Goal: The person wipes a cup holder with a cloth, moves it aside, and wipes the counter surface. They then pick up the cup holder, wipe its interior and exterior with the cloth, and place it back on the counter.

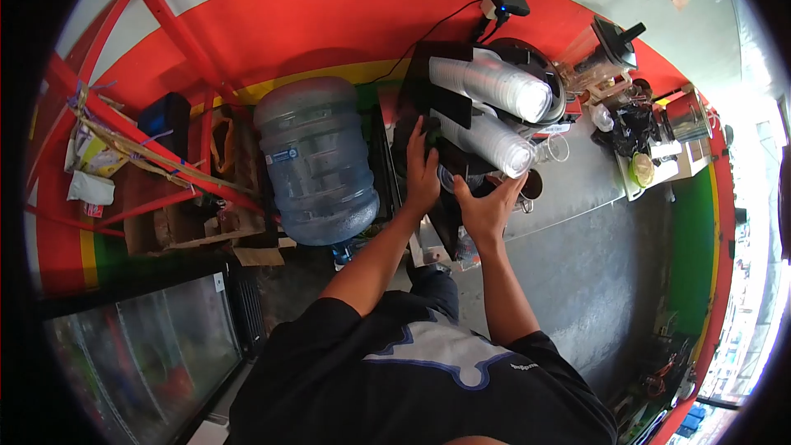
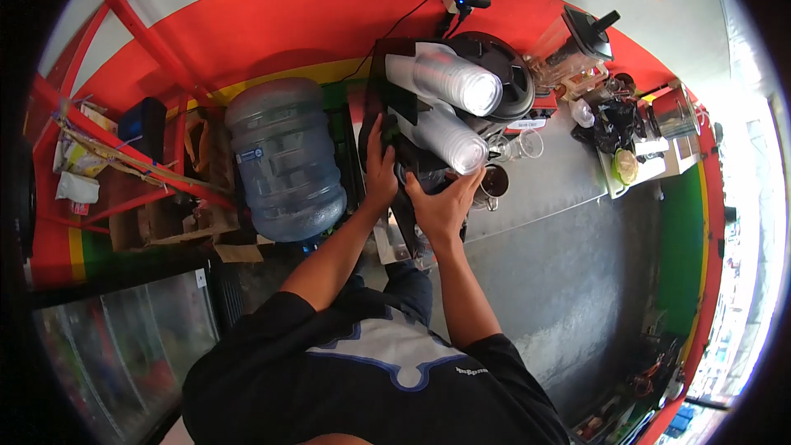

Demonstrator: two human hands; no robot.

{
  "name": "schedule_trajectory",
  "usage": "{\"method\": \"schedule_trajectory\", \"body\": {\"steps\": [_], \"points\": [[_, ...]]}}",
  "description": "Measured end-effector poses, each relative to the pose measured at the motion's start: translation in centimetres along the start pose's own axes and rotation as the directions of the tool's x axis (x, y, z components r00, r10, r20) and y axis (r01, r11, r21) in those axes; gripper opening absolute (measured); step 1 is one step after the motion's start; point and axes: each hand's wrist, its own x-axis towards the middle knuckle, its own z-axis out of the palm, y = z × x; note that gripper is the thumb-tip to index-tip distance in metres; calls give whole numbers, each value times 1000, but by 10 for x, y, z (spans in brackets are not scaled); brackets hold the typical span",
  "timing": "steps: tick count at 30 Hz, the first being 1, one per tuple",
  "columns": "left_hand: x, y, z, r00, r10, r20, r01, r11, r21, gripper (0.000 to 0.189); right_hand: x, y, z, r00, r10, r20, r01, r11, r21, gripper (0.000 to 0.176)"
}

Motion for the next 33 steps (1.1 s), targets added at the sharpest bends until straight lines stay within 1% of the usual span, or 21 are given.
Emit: {"method": "schedule_trajectory", "body": {"steps": [2, 4, 5, 6, 8, 10, 11, 13, 14, 15, 16, 18, 19, 20, 25, 26, 28, 29, 31, 32, 33], "points": [[-17, 1, 2, 1000, -6, -25, 6, 1000, 2, 52, -5, 3, -5, 1000, -22, 11, 22, 1000, 7, 107], [-34, -23, 7, 971, -237, -35, 222, 946, -235, 58, -7, 5, -6, 1000, -10, 8, 10, 999, 40, 108], [-33, -39, 6, 970, -235, -59, 215, 947, -237, 58, -6, 6, -7, 999, -9, 33, 7, 999, 40, 114], [-30, -62, 2, 962, -268, -58, 242, 928, -283, 61, -6, 7, -6, 999, -19, 46, 17, 999, 46, 114], [-15, -111, -5, 944, -330, -29, 296, 880, -371, 67, -9, 10, -6, 999, -6, 49, 9, 997, -78, 118], [13, -144, -8, 924, -382, 22, 348, 816, -461, 74, -10, 15, -5, 998, 2, 56, 0, 999, -50, 120], [32, -153, -11, 925, -378, 27, 346, 813, -468, 74, -10, 16, -4, 998, 16, 63, -14, 1000, -26, 122], [76, -170, -15, 816, -578, -21, 505, 730, -461, 77, -8, 13, -4, 999, 4, 46, -4, 1000, -14, 122], [95, -162, -19, 815, -574, 75, 514, 659, -549, 78, -8, 12, -4, 999, 3, 35, -3, 1000, 4, 122], [109, -141, -21, 810, -560, 172, 530, 574, -624, 79, -9, 14, -7, 995, 46, 92, -46, 999, -1, 125], [113, -120, -17, 804, -564, 188, 540, 560, -628, 79, -8, 14, -8, 995, 53, 85, -51, 999, -18, 125], [114, -82, -15, 889, -454, 61, 430, 783, -449, 78, -6, 7, -10, 991, 64, 114, -64, 998, -5, 124], [110, -81, -14, 925, -380, 7, 360, 871, -334, 78, -7, 7, -10, 991, 71, 116, -71, 997, -7, 124], [101, -80, -13, 922, -388, 11, 370, 868, -331, 78, -9, 10, -9, 990, 81, 118, -80, 997, -10, 124], [46, -101, -9, 729, -684, -19, 598, 651, -467, 71, -9, 14, -8, 990, 42, 132, -35, 998, -52, 124], [58, -110, -9, 732, -681, -21, 595, 654, -467, 71, -7, 14, -7, 991, 39, 130, -32, 998, -49, 124], [89, -135, -16, 678, -735, 23, 697, 632, -339, 68, -10, 14, -5, 995, 47, 90, -48, 999, -1, 123], [101, -125, -18, 674, -738, 26, 702, 629, -333, 68, -12, 12, -5, 994, 56, 89, -56, 998, -2, 123], [129, -89, -17, 714, -686, 137, 644, 569, -511, 63, -9, 9, -5, 991, 96, 94, -99, 995, 24, 123], [132, -73, -13, 757, -643, 116, 598, 610, -519, 63, -8, 9, -5, 991, 97, 93, -99, 995, 23, 123], [125, -68, -8, 833, -550, 57, 508, 721, -472, 64, -8, 9, -6, 990, 98, 97, -100, 995, 19, 123]]}}
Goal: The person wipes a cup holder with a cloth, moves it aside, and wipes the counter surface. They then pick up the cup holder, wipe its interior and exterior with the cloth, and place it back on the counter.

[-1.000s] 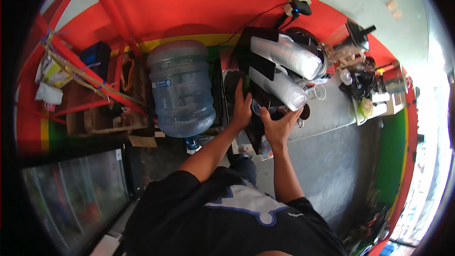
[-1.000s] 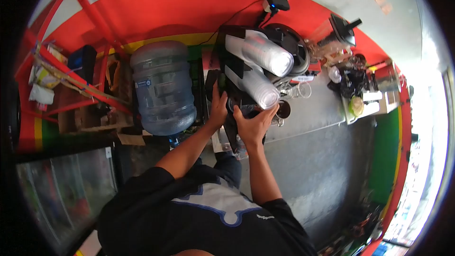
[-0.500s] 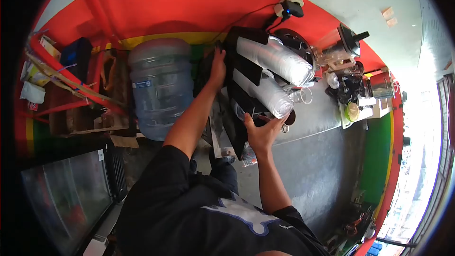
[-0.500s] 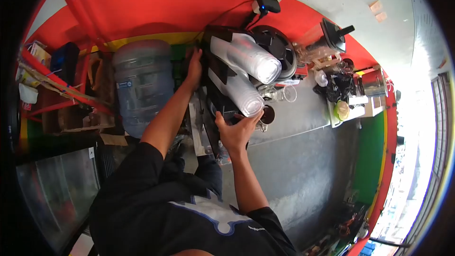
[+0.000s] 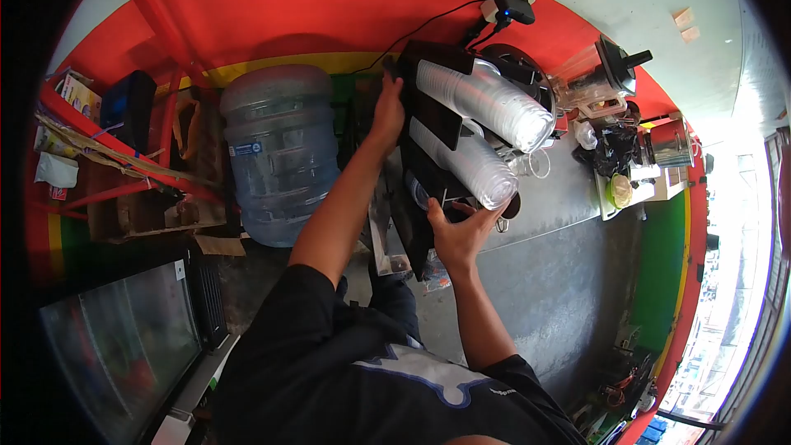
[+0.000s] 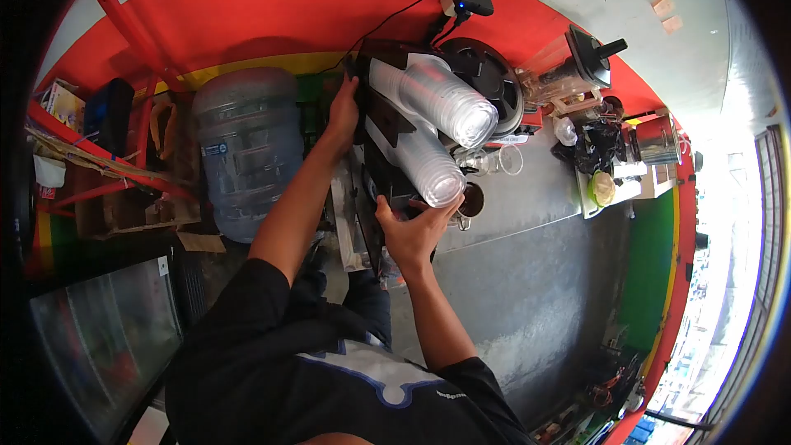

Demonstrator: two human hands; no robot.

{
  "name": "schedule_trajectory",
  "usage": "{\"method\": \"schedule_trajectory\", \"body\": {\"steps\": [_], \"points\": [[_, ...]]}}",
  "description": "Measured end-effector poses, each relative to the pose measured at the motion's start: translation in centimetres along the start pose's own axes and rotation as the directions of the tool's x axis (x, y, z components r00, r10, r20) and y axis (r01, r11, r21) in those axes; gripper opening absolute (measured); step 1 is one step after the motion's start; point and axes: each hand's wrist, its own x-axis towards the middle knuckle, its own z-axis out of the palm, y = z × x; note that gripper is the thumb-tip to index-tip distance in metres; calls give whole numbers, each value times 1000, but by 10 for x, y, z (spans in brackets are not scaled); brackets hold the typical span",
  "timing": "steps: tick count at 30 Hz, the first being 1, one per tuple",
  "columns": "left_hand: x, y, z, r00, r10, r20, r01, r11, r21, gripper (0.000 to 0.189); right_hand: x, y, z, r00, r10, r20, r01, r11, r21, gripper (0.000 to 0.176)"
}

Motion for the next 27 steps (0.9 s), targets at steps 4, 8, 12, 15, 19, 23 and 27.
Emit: {"method": "schedule_trajectory", "body": {"steps": [4, 8, 12, 15, 19, 23, 27], "points": [[-28, -62, -19, 874, 474, 104, -475, 793, 381, 67, 1, -3, -1, 1000, 4, 8, -4, 1000, 13, 122], [-44, -102, -49, 867, 489, 94, -478, 767, 428, 65, 2, -8, -4, 999, 52, 2, -52, 998, 29, 122], [-7, -56, -40, 985, -164, -54, 166, 986, 23, 62, 4, -3, -3, 999, 40, 24, -40, 999, -1, 122], [-6, 4, 9, 997, -65, -37, 66, 997, 29, 65, 5, -4, -3, 999, 36, 24, -36, 999, -4, 124], [-32, 11, 29, 944, 329, -11, -326, 939, 111, 66, 2, -2, -3, 997, 65, 29, -64, 998, -7, 125], [-55, -23, 12, 959, 279, -48, -266, 947, 180, 66, 3, -1, -4, 996, 85, 19, -85, 996, 1, 125], [-31, -38, -15, 976, -151, -159, 166, 982, 88, 66, 1, 5, -1, 999, 36, 0, -36, 999, -29, 124]]}}
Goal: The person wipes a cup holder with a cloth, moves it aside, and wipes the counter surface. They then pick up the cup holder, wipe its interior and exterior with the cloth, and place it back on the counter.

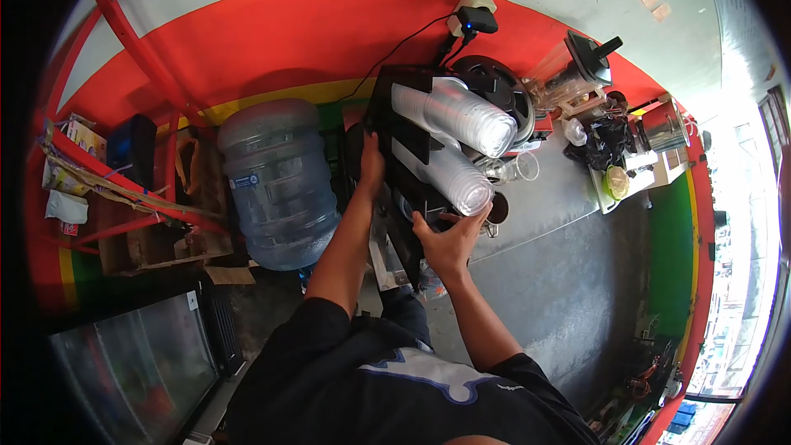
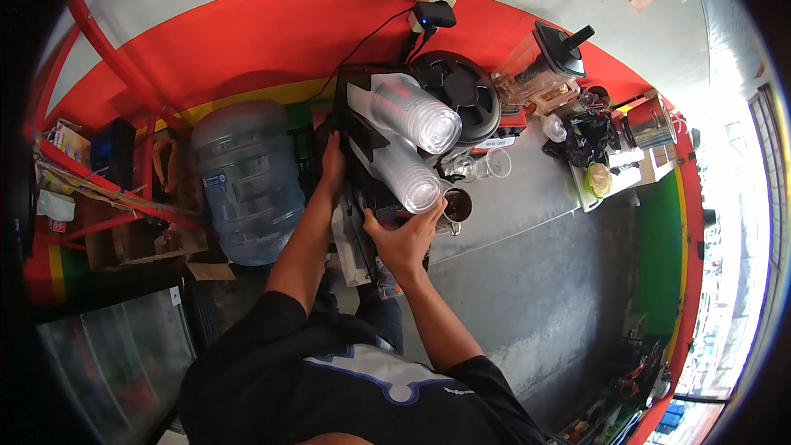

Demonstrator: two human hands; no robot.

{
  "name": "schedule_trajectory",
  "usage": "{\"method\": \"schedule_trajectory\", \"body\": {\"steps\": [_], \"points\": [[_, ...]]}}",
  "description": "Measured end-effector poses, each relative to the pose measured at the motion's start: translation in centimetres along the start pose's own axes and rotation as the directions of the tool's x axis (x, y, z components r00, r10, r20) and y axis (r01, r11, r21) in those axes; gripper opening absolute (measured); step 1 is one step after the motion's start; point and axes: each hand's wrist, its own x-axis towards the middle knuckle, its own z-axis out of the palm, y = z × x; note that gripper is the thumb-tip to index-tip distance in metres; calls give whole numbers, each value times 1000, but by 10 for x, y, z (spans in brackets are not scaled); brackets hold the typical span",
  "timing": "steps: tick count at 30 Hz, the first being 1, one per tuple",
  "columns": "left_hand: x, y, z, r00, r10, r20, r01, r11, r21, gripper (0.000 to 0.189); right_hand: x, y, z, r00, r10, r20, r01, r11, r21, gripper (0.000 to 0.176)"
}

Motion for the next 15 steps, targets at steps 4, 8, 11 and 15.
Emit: {"method": "schedule_trajectory", "body": {"steps": [4, 8, 11, 15], "points": [[-14, 64, 31, 986, 133, 102, -136, 990, 29, 68, 1, -8, -2, 999, 27, 27, -28, 999, 39, 123], [-20, 72, 45, 904, 414, 101, -401, 907, -126, 66, -3, 10, 5, 997, -70, -37, 67, 996, -66, 123], [-36, 45, 33, 872, 480, 98, -480, 877, -19, 66, 1, 3, 5, 998, -52, -43, 51, 998, -22, 123], [-22, 4, 8, 977, 208, 45, -209, 978, 16, 66, 2, -4, 2, 999, -2, -43, 3, 1000, 12, 117]]}}
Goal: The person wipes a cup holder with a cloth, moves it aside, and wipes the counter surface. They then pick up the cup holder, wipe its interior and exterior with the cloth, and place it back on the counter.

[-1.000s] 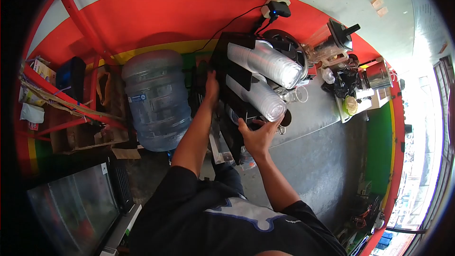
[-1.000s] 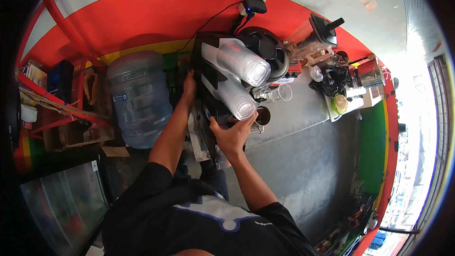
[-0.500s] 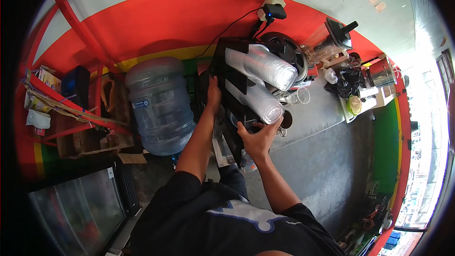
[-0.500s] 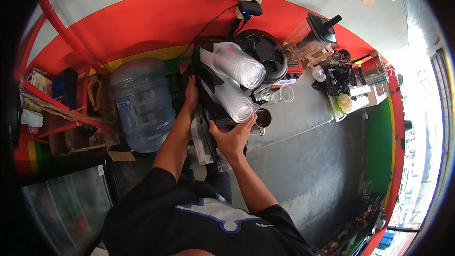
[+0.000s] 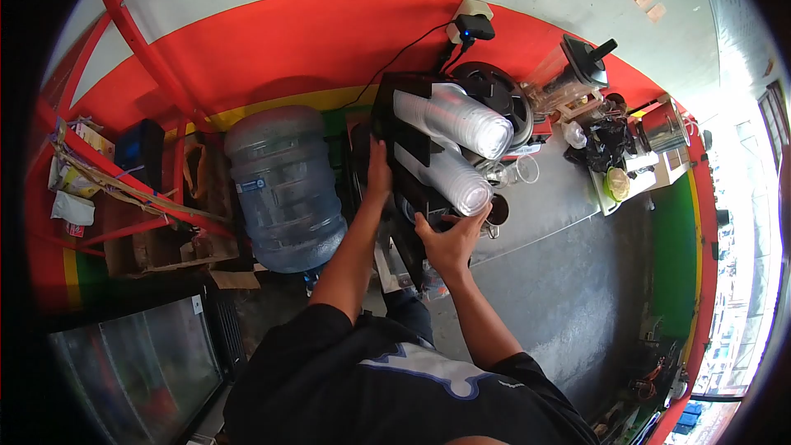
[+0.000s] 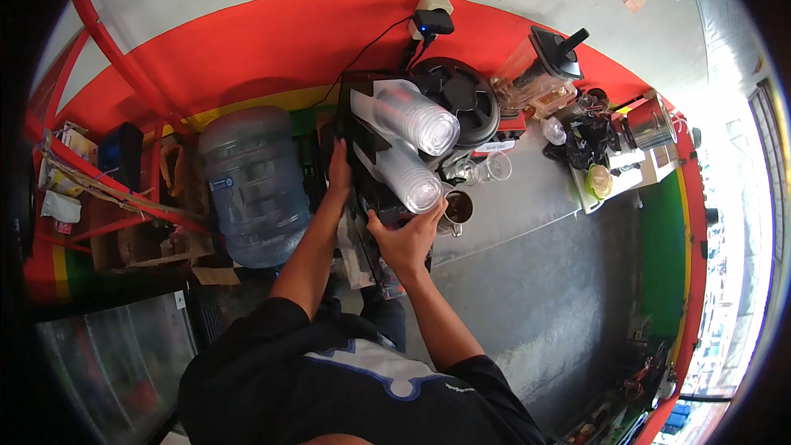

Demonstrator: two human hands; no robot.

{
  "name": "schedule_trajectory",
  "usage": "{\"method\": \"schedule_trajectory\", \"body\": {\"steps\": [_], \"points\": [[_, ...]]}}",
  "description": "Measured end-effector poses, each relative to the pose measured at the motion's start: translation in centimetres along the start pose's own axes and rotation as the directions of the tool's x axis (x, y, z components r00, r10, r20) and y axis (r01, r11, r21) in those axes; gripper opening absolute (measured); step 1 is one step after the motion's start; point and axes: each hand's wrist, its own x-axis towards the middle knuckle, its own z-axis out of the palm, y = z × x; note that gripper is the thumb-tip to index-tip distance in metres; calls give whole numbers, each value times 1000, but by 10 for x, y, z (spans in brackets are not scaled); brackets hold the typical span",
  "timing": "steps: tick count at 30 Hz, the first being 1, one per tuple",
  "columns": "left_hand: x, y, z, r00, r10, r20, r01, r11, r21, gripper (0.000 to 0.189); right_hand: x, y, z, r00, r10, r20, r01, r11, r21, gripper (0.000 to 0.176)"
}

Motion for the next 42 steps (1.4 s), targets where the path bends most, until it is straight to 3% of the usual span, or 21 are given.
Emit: {"method": "schedule_trajectory", "body": {"steps": [2, 4, 8, 10, 12, 14, 17, 19, 24, 28, 31, 33, 35, 39, 42], "points": [[14, 1, -5, 992, -127, -9, 127, 992, -7, 66, -3, 3, 0, 1000, -26, -1, 26, 999, -37, 118], [22, 27, 2, 991, -132, 12, 132, 991, -9, 65, 0, 2, 1, 999, -40, -12, 39, 999, -31, 119], [8, 77, 27, 988, 125, 86, -121, 992, -44, 65, -1, 0, 0, 1000, -28, 2, 28, 999, -26, 120], [-4, 74, 29, 959, 265, 103, -263, 964, -30, 65, -2, -4, -1, 998, 64, 19, -65, 996, 53, 120], [-20, 57, 25, 945, 311, 103, -315, 949, 23, 65, -2, 1, 0, 999, 32, 12, -32, 999, 6, 120], [-24, 27, 17, 963, 257, 78, -261, 964, 52, 65, -1, 6, 2, 1000, 0, 0, 0, 999, -41, 121], [-5, -2, 5, 999, 18, 28, -19, 999, 37, 64, -1, 6, 2, 998, -59, -15, 57, 995, -83, 120], [5, 13, 10, 999, -19, 30, 18, 1000, 22, 64, -1, 2, 1, 998, -63, -12, 62, 996, -69, 119], [-2, 77, 41, 960, 258, 107, -258, 966, -9, 64, -1, -5, -2, 1000, 1, 25, -1, 1000, -5, 123], [-17, 63, 34, 921, 370, 122, -379, 923, 60, 64, -3, 0, -1, 999, 19, 45, -18, 999, -29, 128], [-14, 19, 12, 976, 204, 75, -210, 974, 83, 64, -2, 14, 3, 994, -106, -8, 105, 989, -109, 128], [4, 2, -3, 999, 1, 43, -4, 998, 63, 63, -3, 8, 2, 996, -91, 10, 91, 993, -76, 128], [20, 6, -3, 996, -86, 34, 84, 995, 49, 63, -3, 0, 0, 999, 3, 32, -3, 1000, -20, 128], [5, 57, 22, 987, 133, 92, -137, 990, 33, 63, -3, 3, 1, 1000, 0, 29, 1, 1000, -6, 128], [-20, 58, 29, 937, 327, 127, -338, 938, 78, 63, -6, 3, 0, 999, 14, 37, -13, 1000, -22, 129]]}}
